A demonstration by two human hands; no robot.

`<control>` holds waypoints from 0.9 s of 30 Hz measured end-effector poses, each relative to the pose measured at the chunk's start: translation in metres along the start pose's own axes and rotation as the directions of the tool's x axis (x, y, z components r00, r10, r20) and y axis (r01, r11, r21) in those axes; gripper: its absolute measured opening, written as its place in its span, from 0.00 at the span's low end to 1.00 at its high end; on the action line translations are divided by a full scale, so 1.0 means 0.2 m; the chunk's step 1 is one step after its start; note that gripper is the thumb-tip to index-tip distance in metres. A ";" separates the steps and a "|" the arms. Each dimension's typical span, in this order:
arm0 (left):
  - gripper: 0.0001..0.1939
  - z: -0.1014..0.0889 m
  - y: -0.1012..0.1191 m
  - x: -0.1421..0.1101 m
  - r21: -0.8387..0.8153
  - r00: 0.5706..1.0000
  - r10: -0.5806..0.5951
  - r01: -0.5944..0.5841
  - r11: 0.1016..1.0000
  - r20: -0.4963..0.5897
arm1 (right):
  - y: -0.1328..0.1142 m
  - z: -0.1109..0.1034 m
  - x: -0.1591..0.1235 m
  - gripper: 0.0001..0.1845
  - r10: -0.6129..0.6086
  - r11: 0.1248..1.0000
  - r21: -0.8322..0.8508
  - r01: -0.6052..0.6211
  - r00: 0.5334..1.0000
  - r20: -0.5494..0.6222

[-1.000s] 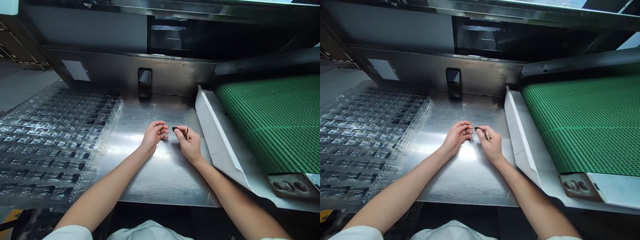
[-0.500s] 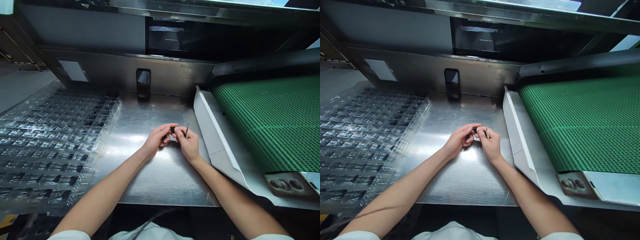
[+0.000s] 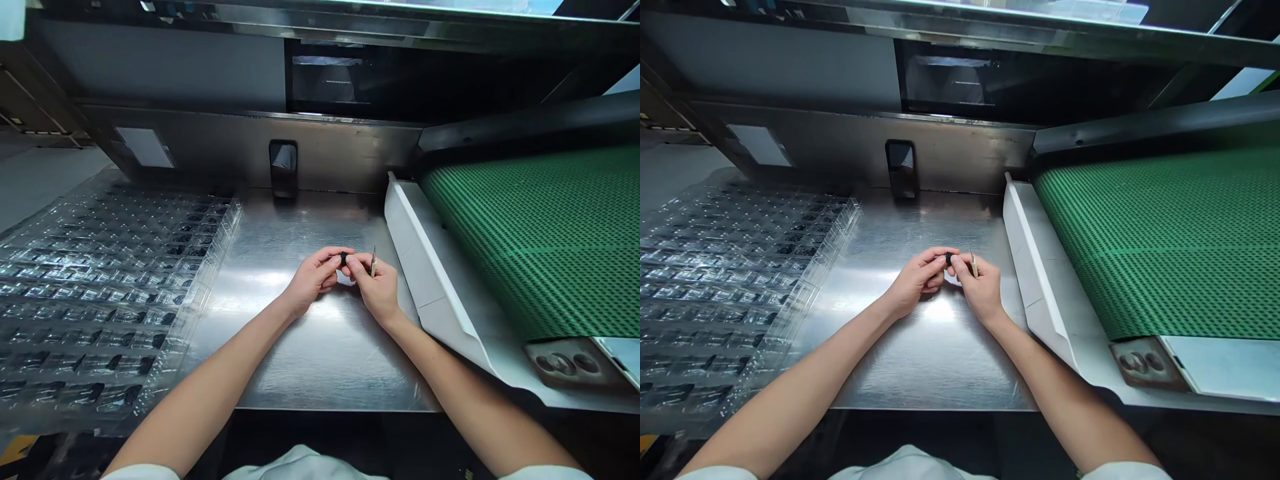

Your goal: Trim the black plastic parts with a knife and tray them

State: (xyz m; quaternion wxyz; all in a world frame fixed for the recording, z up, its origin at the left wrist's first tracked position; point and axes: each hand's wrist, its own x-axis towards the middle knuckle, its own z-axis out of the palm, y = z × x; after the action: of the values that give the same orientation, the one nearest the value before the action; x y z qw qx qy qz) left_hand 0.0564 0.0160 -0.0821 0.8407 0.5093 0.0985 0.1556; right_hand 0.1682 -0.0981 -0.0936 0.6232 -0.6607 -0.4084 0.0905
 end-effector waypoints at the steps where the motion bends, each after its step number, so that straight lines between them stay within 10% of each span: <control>1: 0.23 0.00 0.00 0.00 -0.004 1.000 0.001 -0.001 1.000 0.000 | 0.00 0.00 0.00 0.22 -0.021 1.000 -0.018 0.021 1.000 0.008; 27: 0.18 0.01 0.04 0.00 -0.098 0.987 0.010 -0.026 0.995 -0.161 | 0.09 -0.05 0.01 0.36 -0.088 0.862 -0.480 0.164 0.980 0.176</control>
State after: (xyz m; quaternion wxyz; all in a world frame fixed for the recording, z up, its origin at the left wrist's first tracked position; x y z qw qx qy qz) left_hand 0.0552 0.0184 -0.0746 0.8529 0.4536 0.1532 0.2084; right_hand 0.1842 -0.1021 -0.1062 0.4072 -0.7606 -0.5056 -0.0086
